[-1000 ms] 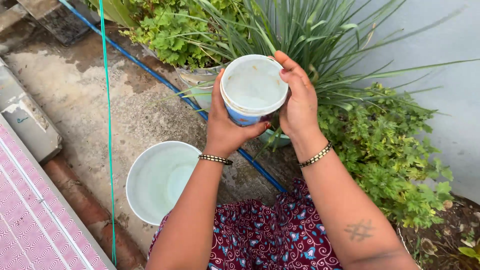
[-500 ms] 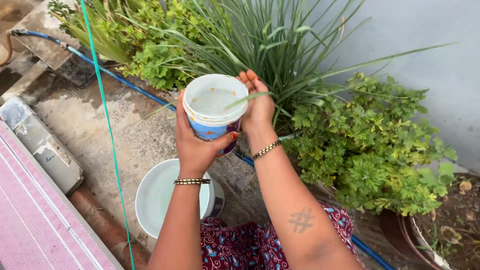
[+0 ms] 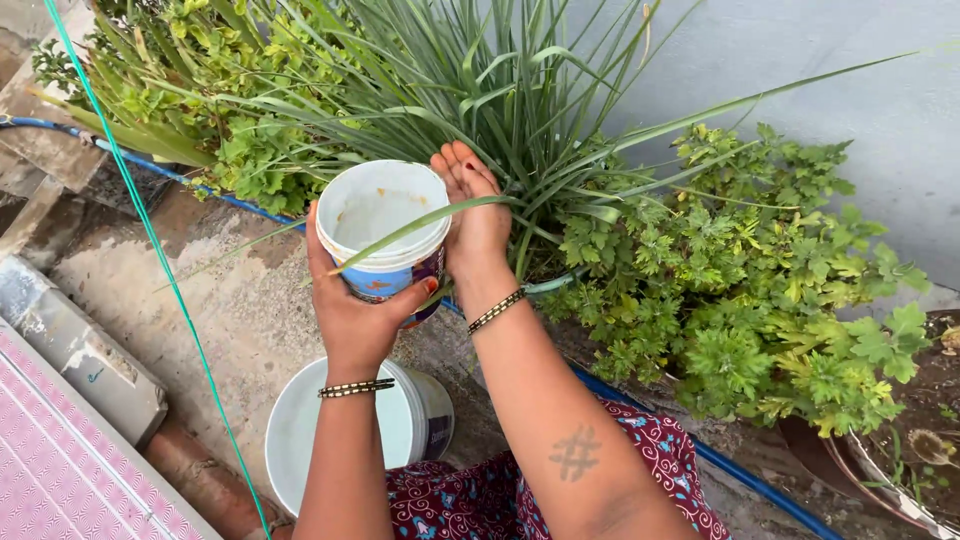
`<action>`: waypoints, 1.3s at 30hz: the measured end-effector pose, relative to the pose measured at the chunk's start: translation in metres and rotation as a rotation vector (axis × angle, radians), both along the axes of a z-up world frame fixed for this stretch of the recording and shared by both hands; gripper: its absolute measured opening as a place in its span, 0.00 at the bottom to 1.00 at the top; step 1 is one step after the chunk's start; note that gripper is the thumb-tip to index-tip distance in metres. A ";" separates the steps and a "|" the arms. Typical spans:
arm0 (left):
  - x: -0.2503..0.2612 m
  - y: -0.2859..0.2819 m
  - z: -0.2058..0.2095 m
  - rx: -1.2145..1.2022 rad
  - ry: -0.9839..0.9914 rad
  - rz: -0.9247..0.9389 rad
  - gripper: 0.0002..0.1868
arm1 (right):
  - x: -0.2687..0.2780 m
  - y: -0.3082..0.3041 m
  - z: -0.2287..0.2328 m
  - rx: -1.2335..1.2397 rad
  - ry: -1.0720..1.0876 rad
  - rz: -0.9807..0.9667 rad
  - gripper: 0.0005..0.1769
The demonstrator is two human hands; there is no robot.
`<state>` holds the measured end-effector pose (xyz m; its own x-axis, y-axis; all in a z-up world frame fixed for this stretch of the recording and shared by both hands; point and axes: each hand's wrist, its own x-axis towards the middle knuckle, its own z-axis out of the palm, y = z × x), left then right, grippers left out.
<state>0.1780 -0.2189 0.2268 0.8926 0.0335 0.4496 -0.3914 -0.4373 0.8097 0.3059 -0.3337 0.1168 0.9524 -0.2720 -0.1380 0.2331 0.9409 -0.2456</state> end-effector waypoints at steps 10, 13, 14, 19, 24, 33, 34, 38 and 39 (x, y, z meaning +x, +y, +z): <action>0.003 0.000 -0.005 -0.092 0.025 -0.052 0.70 | -0.008 -0.007 0.021 0.040 0.059 -0.056 0.20; 0.003 -0.001 -0.003 -0.016 -0.023 -0.048 0.70 | -0.009 -0.009 0.019 0.057 0.085 -0.047 0.20; 0.003 -0.003 -0.001 -0.073 0.005 -0.054 0.70 | -0.008 -0.010 0.019 0.054 0.072 -0.047 0.21; 0.008 -0.002 0.007 -0.085 0.008 -0.077 0.69 | -0.008 -0.012 0.023 0.034 0.033 -0.047 0.23; 0.008 -0.005 0.020 -0.104 0.088 -0.124 0.68 | -0.014 -0.016 0.026 -0.003 0.019 -0.074 0.25; 0.009 -0.002 0.029 -0.100 0.134 -0.160 0.69 | -0.010 -0.009 0.022 -0.005 0.018 -0.109 0.27; 0.011 -0.001 0.026 -0.100 0.143 -0.166 0.69 | -0.010 -0.009 0.020 -0.005 0.027 -0.116 0.27; 0.010 -0.002 0.027 -0.139 0.162 -0.156 0.67 | -0.003 -0.006 0.014 0.009 0.002 -0.137 0.27; 0.010 -0.005 0.030 -0.064 0.156 -0.119 0.67 | 0.001 -0.006 0.012 0.017 -0.012 -0.141 0.27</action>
<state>0.1883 -0.2238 0.2570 0.9506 -0.0519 0.3060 -0.3048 -0.3412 0.8892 0.3071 -0.3401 0.1286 0.9066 -0.4005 -0.1326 0.3657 0.9028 -0.2262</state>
